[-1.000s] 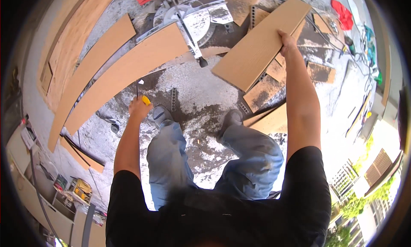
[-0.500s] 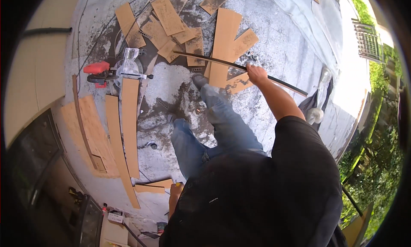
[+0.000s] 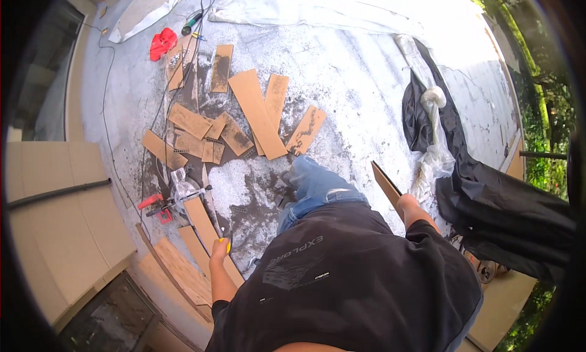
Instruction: The person measures, marks, and cuts curved wooden planks using a miter saw and a measuring tape, then fits them against an outdoor concrete ledge.
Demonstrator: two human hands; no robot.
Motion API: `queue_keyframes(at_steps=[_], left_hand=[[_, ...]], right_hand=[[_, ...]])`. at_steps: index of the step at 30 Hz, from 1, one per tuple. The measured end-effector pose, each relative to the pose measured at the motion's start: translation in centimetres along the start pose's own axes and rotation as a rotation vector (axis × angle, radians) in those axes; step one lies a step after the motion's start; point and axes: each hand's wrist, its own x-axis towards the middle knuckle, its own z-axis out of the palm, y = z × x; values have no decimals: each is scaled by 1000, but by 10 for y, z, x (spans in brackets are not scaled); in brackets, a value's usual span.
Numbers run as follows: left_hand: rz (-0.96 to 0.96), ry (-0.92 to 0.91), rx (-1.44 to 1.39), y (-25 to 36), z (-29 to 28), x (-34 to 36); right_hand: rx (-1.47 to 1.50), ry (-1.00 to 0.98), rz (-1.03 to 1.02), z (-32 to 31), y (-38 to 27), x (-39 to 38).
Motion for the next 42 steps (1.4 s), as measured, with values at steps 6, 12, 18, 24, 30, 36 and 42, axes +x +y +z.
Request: queue_keyframes(at_steps=[6, 12, 18, 24, 30, 36, 42], left_hand=[[-90, -213, 75, 111, 97, -24], [126, -537, 358, 265, 199, 1], [65, -469, 318, 480, 313, -3], [112, -443, 45, 669, 403, -30], [-8, -433, 415, 796, 426, 1], [107, -570, 830, 976, 461, 60], [483, -405, 832, 1325, 565, 138]], right_hand=[[158, -11, 194, 155, 137, 65], [303, -178, 152, 74, 107, 53], [406, -241, 51, -75, 145, 212], [419, -411, -4, -223, 167, 402], [281, -146, -162, -419, 115, 478], [429, -110, -94, -585, 101, 569], [515, -152, -40, -735, 84, 651]])
